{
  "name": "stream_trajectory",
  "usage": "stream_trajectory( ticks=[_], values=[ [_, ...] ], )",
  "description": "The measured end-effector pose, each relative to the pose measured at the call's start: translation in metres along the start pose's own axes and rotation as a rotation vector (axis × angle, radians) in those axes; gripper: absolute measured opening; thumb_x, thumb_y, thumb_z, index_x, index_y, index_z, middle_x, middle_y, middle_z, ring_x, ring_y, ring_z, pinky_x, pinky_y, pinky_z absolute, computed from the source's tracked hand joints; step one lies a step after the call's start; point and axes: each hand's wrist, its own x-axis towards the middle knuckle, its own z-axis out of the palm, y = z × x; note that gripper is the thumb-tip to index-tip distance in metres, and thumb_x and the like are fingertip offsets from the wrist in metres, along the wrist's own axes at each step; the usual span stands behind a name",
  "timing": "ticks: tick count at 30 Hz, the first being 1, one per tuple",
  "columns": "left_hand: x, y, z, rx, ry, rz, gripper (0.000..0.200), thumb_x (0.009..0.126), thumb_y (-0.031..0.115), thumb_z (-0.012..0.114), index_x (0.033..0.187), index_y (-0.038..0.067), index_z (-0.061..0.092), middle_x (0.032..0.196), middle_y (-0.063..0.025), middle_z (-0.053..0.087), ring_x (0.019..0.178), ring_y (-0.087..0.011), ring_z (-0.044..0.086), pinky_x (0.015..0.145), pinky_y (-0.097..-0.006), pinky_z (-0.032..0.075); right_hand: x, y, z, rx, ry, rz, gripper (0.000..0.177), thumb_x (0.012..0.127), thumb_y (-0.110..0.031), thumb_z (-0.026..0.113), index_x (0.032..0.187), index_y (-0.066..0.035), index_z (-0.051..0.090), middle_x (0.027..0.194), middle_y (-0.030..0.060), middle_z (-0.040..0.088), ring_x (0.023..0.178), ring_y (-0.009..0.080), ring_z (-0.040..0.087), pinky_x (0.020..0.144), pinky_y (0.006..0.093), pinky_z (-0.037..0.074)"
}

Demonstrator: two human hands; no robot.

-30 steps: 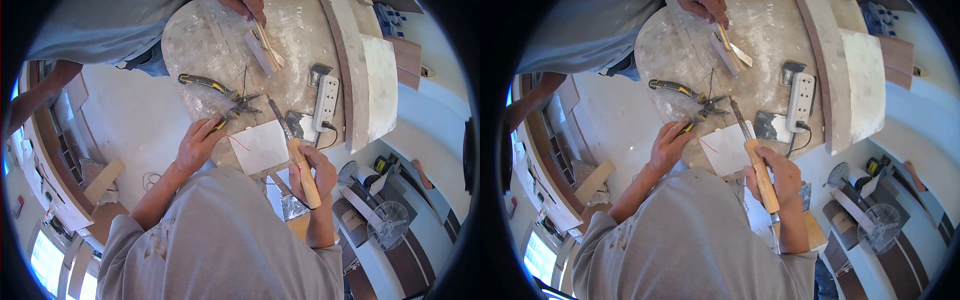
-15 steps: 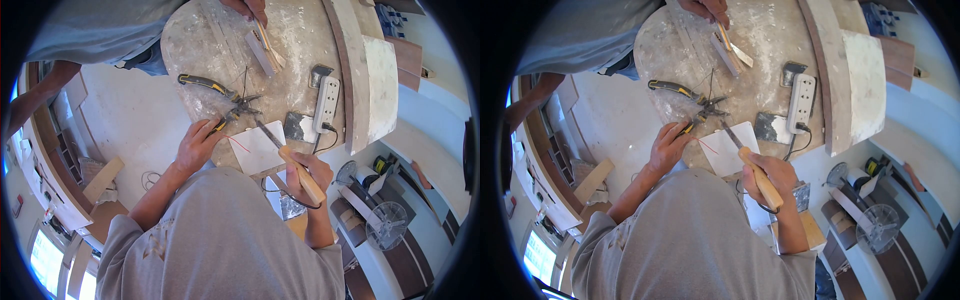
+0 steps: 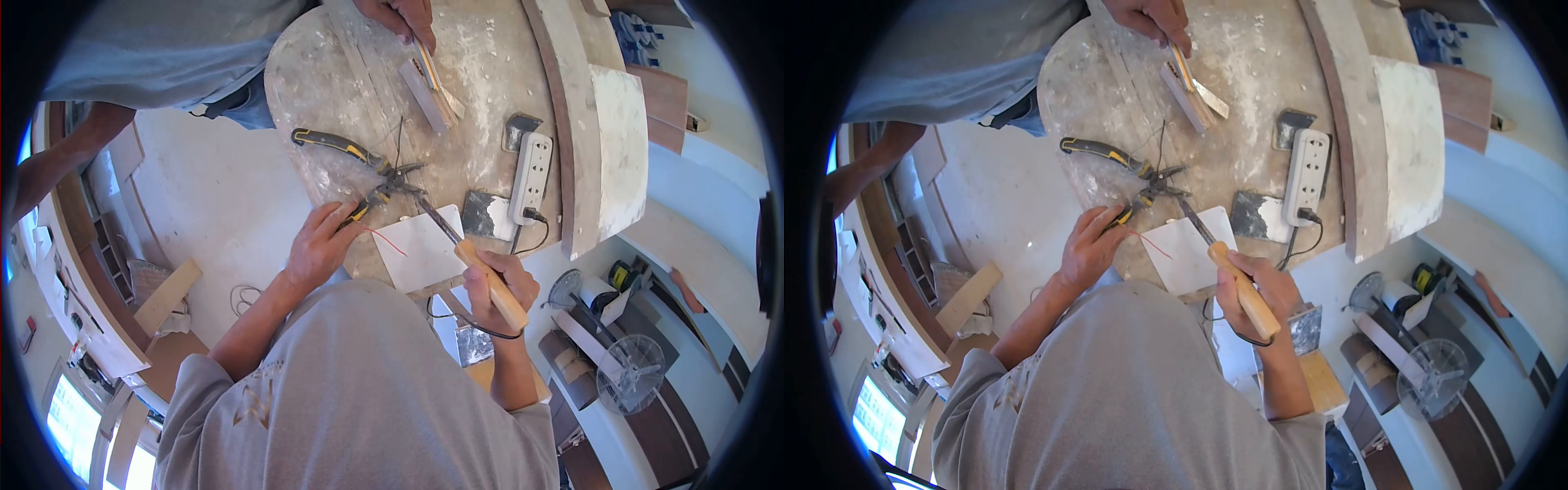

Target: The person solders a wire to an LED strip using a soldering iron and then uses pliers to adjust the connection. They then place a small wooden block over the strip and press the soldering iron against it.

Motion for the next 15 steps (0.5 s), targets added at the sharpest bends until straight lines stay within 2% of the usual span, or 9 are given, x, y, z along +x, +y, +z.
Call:
stream_trajectory(
  ticks=[3,6,12,15],
  values=[
    [0.002,0.0,0.001,0.0,-0.003,0.014,0.021,0.073,0.0,0.077,0.094,0.002,0.074,0.121,-0.0159,0.069,0.106,-0.0348,0.064,0.089,-0.0409,0.055,-0.005,0.003,0.002,0.051,0.022,0.061,0.022,0.08,-0.008,0.08,0.098,0.001,0.072,0.078,0.0129,0.072,0.058,0.0219,0.068,0.053,0.0294,0.051],
    [-0.002,-0.002,0.001,0.017,-0.01,0.031,0.025,0.074,0.002,0.073,0.098,0.003,0.073,0.123,-0.0152,0.067,0.108,-0.0333,0.063,0.09,-0.04,0.054,0.003,-0.005,0.002,-0.008,-0.029,-0.008,0.024,0.078,-0.007,0.08,0.1,-0.001,0.073,0.077,0.0116,0.072,0.057,0.0213,0.067,0.052,0.0297,0.05],
    [-0.002,-0.002,0.002,0.032,-0.007,0.037,0.025,0.073,0.002,0.074,0.098,0.004,0.073,0.123,-0.0152,0.068,0.108,-0.033,0.063,0.091,-0.04,0.054,0.019,-0.017,-0.008,0.158,-0.192,-0.01,0.037,0.073,0.0,0.077,0.109,-0.006,0.074,0.086,0.0098,0.07,0.064,0.0204,0.068,0.055,0.0287,0.051],
    [-0.003,-0.003,0.001,0.023,-0.006,0.035,0.025,0.073,0.002,0.074,0.098,0.004,0.073,0.123,-0.0152,0.068,0.109,-0.033,0.063,0.091,-0.0401,0.054,0.023,-0.02,-0.013,0.133,-0.266,-0.021,0.04,0.071,0.002,0.076,0.11,-0.008,0.075,0.088,0.0091,0.066,0.067,0.0199,0.067,0.057,0.0281,0.05]
  ],
)
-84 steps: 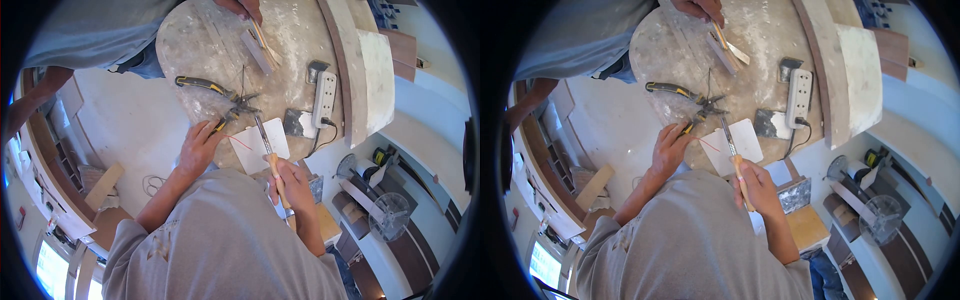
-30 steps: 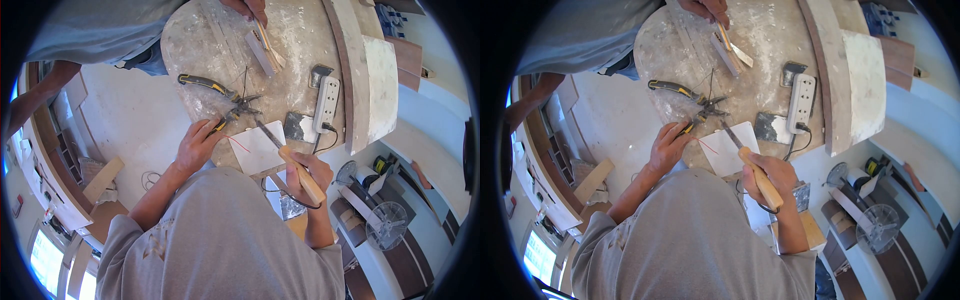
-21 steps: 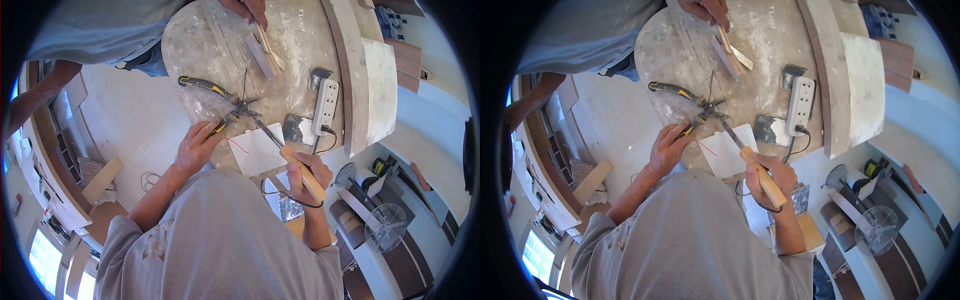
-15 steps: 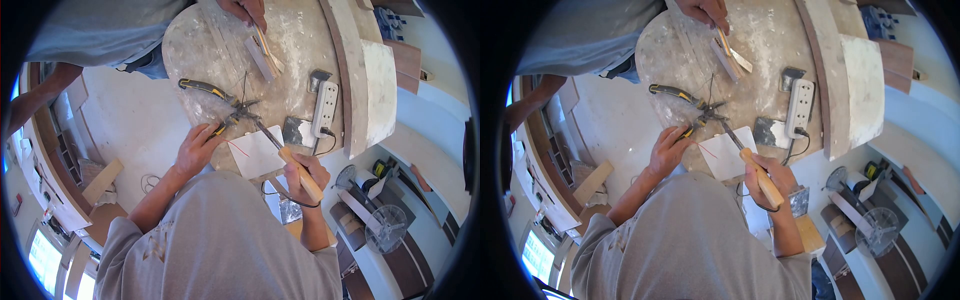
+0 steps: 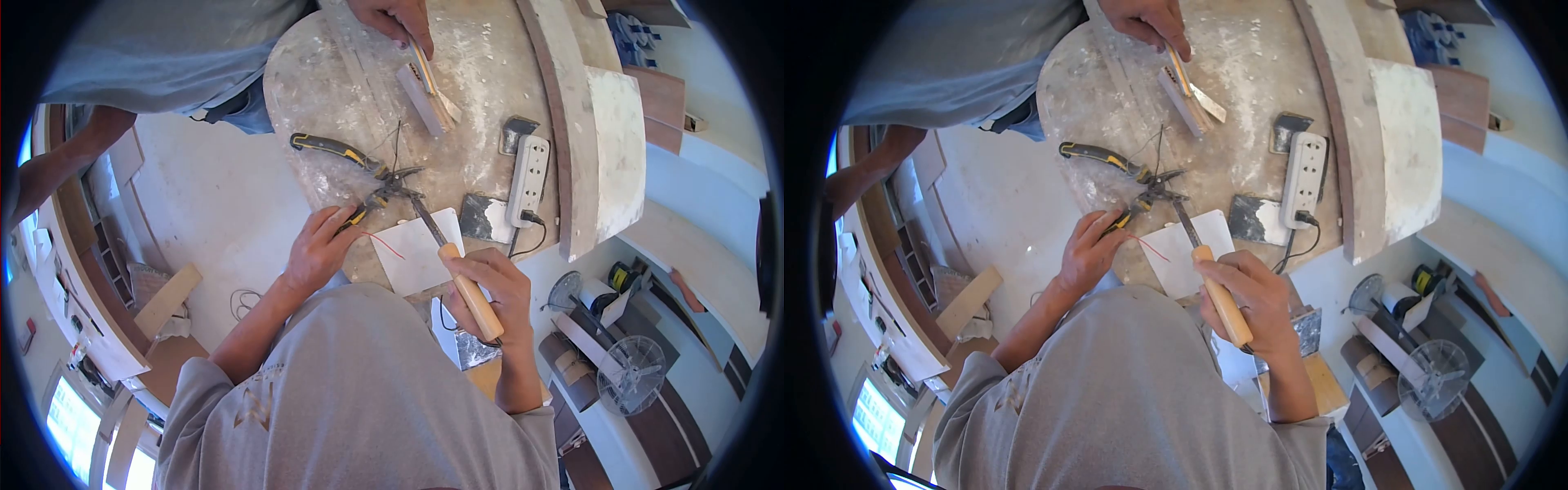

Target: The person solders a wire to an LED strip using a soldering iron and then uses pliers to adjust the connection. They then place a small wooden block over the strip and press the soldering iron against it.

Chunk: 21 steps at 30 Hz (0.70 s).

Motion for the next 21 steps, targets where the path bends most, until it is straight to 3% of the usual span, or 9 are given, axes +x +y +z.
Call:
stream_trajectory(
  ticks=[9,12,18,21],
  values=[
    [0.002,0.0,0.001,-0.005,0.013,0.003,0.026,0.073,0.003,0.074,0.099,0.003,0.073,0.123,-0.0149,0.068,0.108,-0.0329,0.063,0.09,-0.0404,0.054,0.001,-0.004,-0.005,-0.031,-0.037,-0.003,0.035,0.071,0.003,0.076,0.104,-0.007,0.076,0.085,0.008,0.065,0.067,0.02,0.066,0.057,0.0288,0.05],
    [0.001,0.0,0.0,-0.004,0.013,0.004,0.025,0.074,0.003,0.075,0.099,0.003,0.074,0.122,-0.0149,0.068,0.108,-0.0328,0.064,0.09,-0.0403,0.054,0.004,-0.005,-0.007,-0.03,0.047,-0.081,0.035,0.072,0.002,0.076,0.106,-0.005,0.074,0.085,0.0096,0.067,0.065,0.0214,0.067,0.055,0.0297,0.051],
    [-0.001,-0.001,0.001,-0.006,0.018,-0.001,0.023,0.074,0.003,0.075,0.097,0.003,0.074,0.121,-0.015,0.068,0.107,-0.0325,0.064,0.09,-0.0396,0.054,-0.007,-0.003,0.002,-0.095,0.068,-0.042,0.033,0.076,0.0,0.077,0.108,-0.002,0.071,0.078,0.0121,0.069,0.063,0.0237,0.069,0.056,0.0302,0.053],
    [0.0,0.0,0.001,-0.001,0.019,-0.001,0.023,0.074,0.003,0.075,0.097,0.003,0.074,0.121,-0.0149,0.068,0.107,-0.0325,0.064,0.09,-0.0396,0.054,-0.012,0.002,0.008,-0.106,0.219,-0.093,0.032,0.076,-0.002,0.078,0.107,-0.001,0.07,0.078,0.0128,0.07,0.062,0.0236,0.069,0.056,0.0301,0.053]
  ],
)
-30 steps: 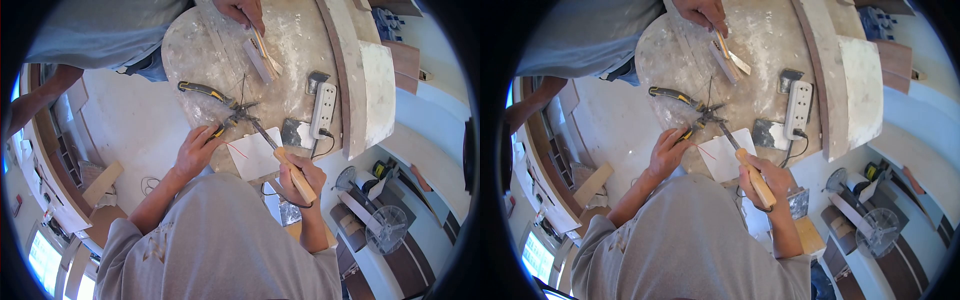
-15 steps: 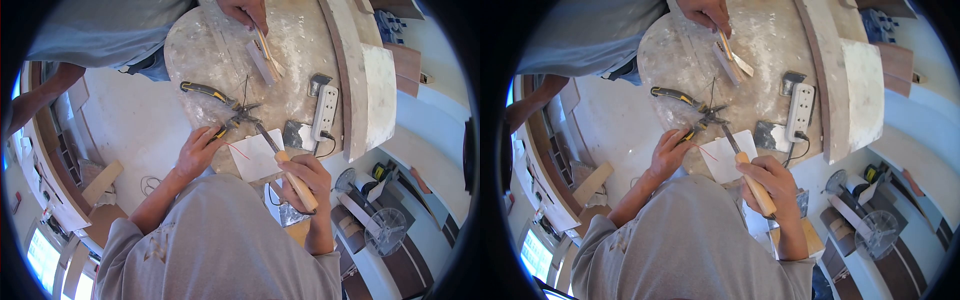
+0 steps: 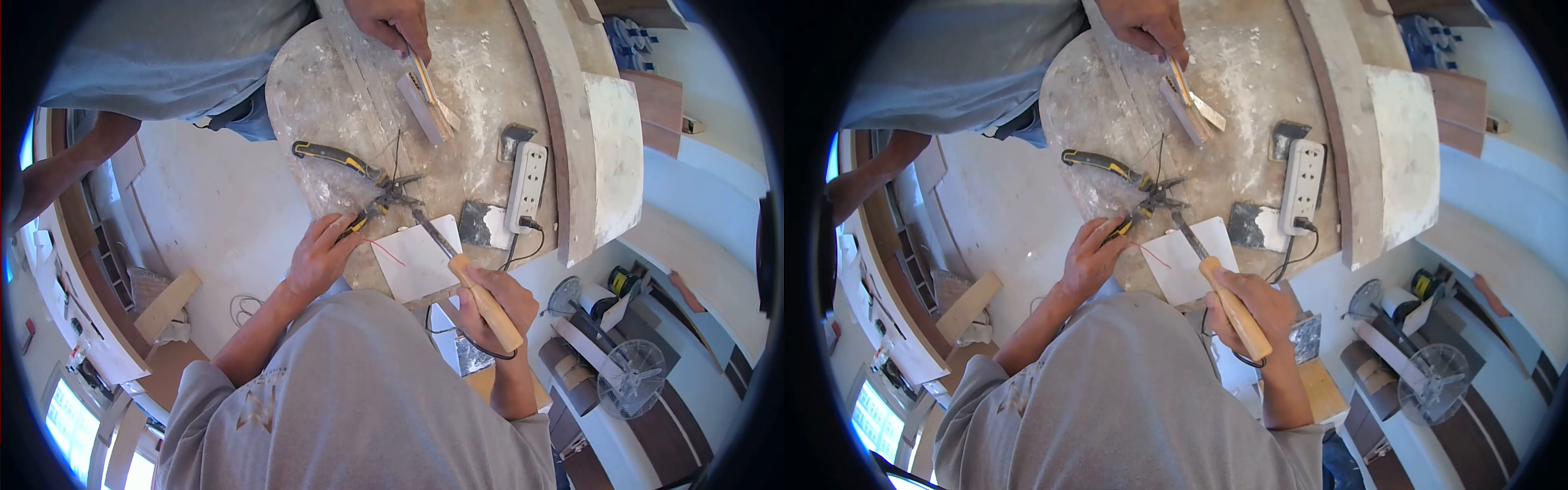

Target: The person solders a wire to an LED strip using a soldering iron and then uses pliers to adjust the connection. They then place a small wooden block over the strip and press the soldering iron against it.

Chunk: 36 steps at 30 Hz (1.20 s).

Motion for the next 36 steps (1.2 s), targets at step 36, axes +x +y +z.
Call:
stream_trajectory(
  ticks=[36],
  values=[
    [0.001,0.001,-0.001,0.011,0.001,-0.003,0.025,0.072,0.002,0.076,0.097,0.004,0.074,0.121,-0.0134,0.068,0.107,-0.0318,0.064,0.089,-0.0385,0.054,-0.01,0.019,0.013,0.019,0.072,0.018,0.03,0.072,0.0,0.077,0.102,0.001,0.071,0.081,0.0149,0.073,0.061,0.0236,0.069,0.055,0.0307,0.053]
  ],
)
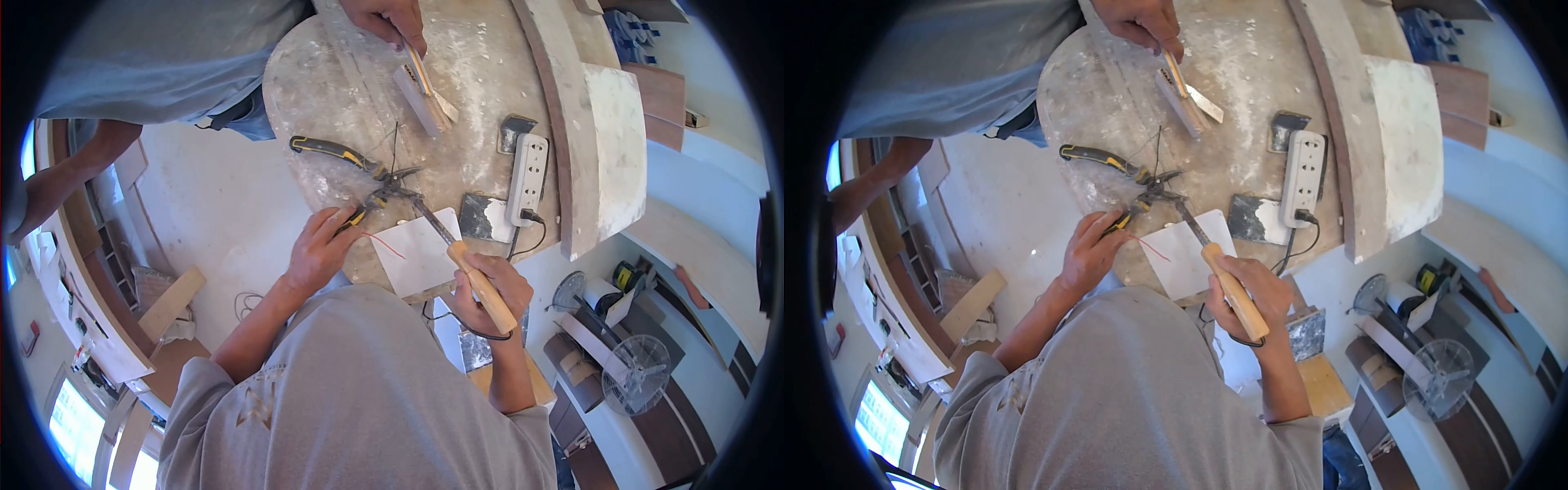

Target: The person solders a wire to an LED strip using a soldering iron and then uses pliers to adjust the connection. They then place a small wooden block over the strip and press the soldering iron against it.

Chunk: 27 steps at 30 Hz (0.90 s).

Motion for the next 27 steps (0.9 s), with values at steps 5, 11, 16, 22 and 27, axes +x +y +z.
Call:
stream_trajectory(
  ticks=[5,11,16,22,27],
  values=[
    [0.001,0.001,0.001,-0.008,0.006,-0.005,0.026,0.072,0.002,0.075,0.097,0.004,0.074,0.121,-0.0134,0.068,0.108,-0.032,0.063,0.089,-0.0388,0.054,0.004,-0.004,-0.005,0.039,-0.062,-0.01,0.033,0.07,0.002,0.076,0.103,-0.001,0.073,0.084,0.0143,0.071,0.065,0.024,0.069,0.056,0.0312,0.053],
    [0.0,0.0,0.002,-0.017,0.007,-0.001,0.026,0.071,0.002,0.076,0.097,0.004,0.074,0.121,-0.0138,0.068,0.108,-0.0324,0.063,0.089,-0.0394,0.054,0.01,-0.016,-0.016,0.034,-0.126,0.002,0.035,0.067,0.003,0.075,0.102,-0.004,0.075,0.084,0.0113,0.067,0.066,0.0231,0.067,0.057,0.0305,0.052],
    [-0.001,-0.001,0.003,-0.018,0.005,-0.001,0.025,0.072,0.003,0.075,0.097,0.004,0.073,0.121,-0.0139,0.068,0.108,-0.0325,0.064,0.089,-0.0394,0.054,0.008,-0.011,-0.016,0.022,-0.101,-0.012,0.036,0.067,0.002,0.075,0.102,-0.005,0.076,0.084,0.0103,0.067,0.066,0.0219,0.066,0.057,0.0302,0.051],
    [-0.001,0.0,0.002,-0.004,0.002,-0.01,0.023,0.073,0.004,0.075,0.096,0.005,0.074,0.12,-0.0137,0.068,0.108,-0.0323,0.063,0.09,-0.0391,0.054,0.008,-0.012,-0.013,0.005,-0.119,0.004,0.036,0.068,0.001,0.076,0.103,-0.006,0.076,0.086,0.0098,0.066,0.067,0.0216,0.065,0.056,0.0306,0.051],
    [0.002,0.001,0.001,-0.007,0.0,-0.005,0.022,0.073,0.003,0.076,0.094,0.004,0.074,0.119,-0.0142,0.069,0.106,-0.033,0.064,0.089,-0.0396,0.055,0.008,-0.009,-0.012,0.012,-0.149,-0.024,0.034,0.068,0.002,0.076,0.101,-0.007,0.076,0.084,0.0085,0.066,0.065,0.0216,0.065,0.055,0.0306,0.051]
  ],
)
